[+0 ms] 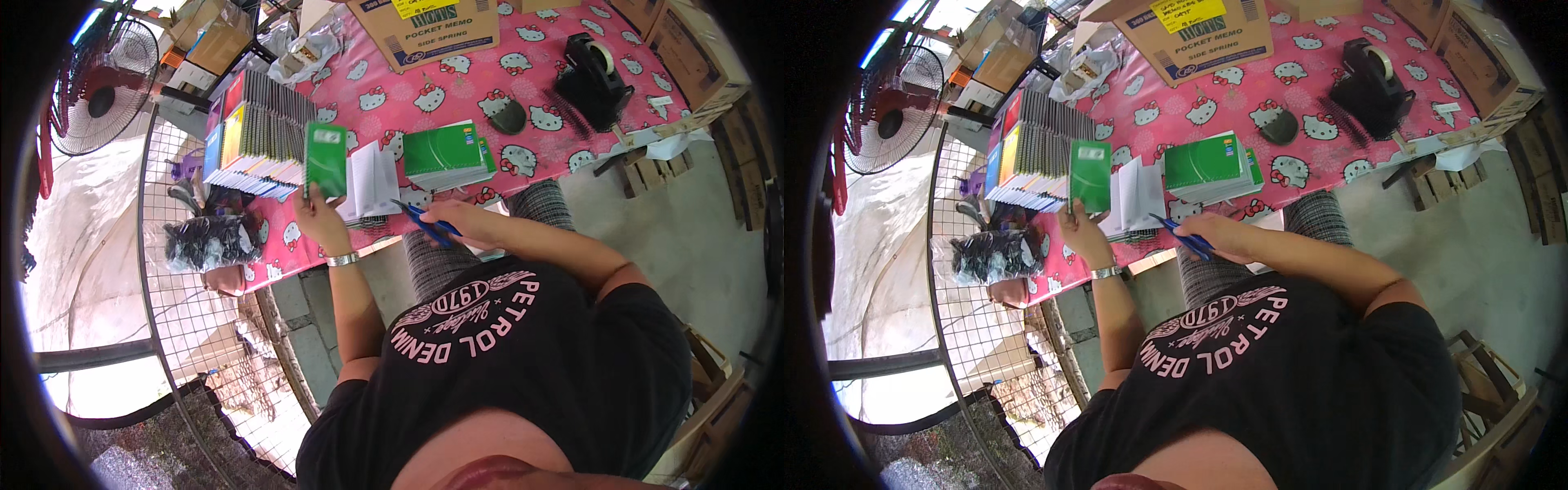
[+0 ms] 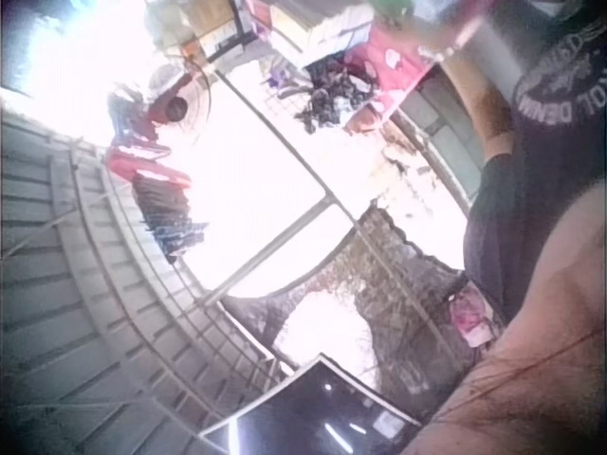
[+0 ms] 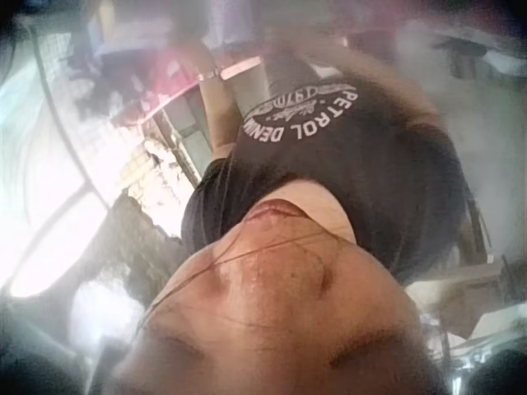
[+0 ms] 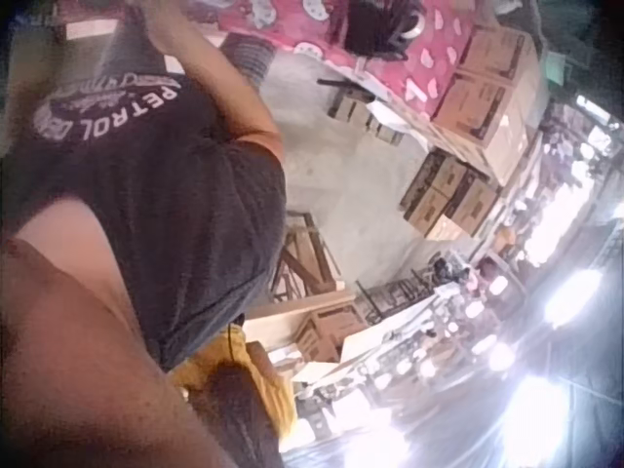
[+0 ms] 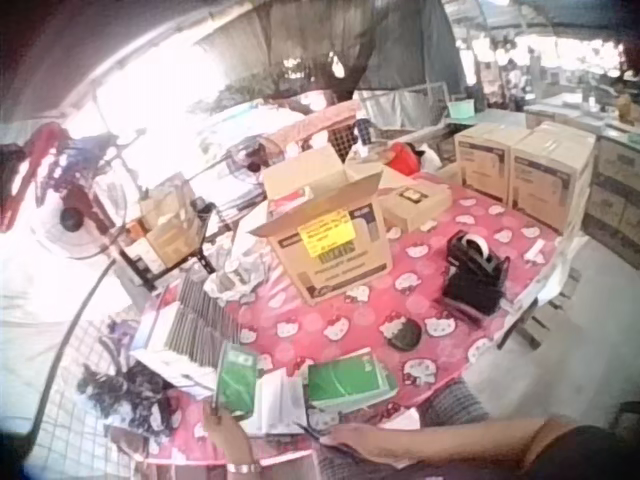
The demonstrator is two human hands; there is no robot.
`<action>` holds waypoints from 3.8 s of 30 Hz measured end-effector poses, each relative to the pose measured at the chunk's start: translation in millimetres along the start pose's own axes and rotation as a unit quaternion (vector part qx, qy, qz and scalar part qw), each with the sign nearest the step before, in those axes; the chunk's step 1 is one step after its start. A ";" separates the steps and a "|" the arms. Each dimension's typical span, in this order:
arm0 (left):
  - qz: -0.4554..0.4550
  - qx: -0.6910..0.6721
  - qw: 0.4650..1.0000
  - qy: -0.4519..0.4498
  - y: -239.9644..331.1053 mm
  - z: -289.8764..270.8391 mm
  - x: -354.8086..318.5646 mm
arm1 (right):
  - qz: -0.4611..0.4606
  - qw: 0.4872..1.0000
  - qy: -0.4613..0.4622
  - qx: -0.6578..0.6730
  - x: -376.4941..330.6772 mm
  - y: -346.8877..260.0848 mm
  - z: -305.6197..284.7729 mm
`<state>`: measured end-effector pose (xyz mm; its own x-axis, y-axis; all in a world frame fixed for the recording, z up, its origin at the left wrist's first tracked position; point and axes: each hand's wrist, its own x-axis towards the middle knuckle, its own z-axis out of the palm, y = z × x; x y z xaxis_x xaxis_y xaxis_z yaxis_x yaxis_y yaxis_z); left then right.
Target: The person prepares notebooks by applying tape to the spine area of each one by hand and placing them into a stack.
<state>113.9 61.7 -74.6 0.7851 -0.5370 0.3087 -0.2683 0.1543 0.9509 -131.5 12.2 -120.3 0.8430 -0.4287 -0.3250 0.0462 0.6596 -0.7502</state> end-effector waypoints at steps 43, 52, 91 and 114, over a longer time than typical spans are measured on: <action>0.037 0.291 0.955 0.040 -76.6 -64.1 -13.0 | -0.257 0.609 0.307 -0.684 -54.2 -36.2 -151.0; -0.016 0.339 0.939 0.051 -60.2 -56.6 -15.6 | -0.222 0.450 0.519 -0.692 -33.6 -88.2 -244.4; 0.459 0.315 0.631 -0.541 39.8 124.3 -22.3 | -0.334 0.704 0.348 -0.521 -57.0 -109.7 -112.0; 0.413 0.367 0.733 -0.397 53.6 156.0 -37.3 | -0.401 0.819 0.347 -0.221 -28.7 -51.9 -76.0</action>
<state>-16.8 -39.4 -38.7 -0.3077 -0.8708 0.3836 -0.9262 0.3664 0.0888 -198.8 -56.7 -115.9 0.1230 -0.9630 0.2400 0.1070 -0.2275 -0.9679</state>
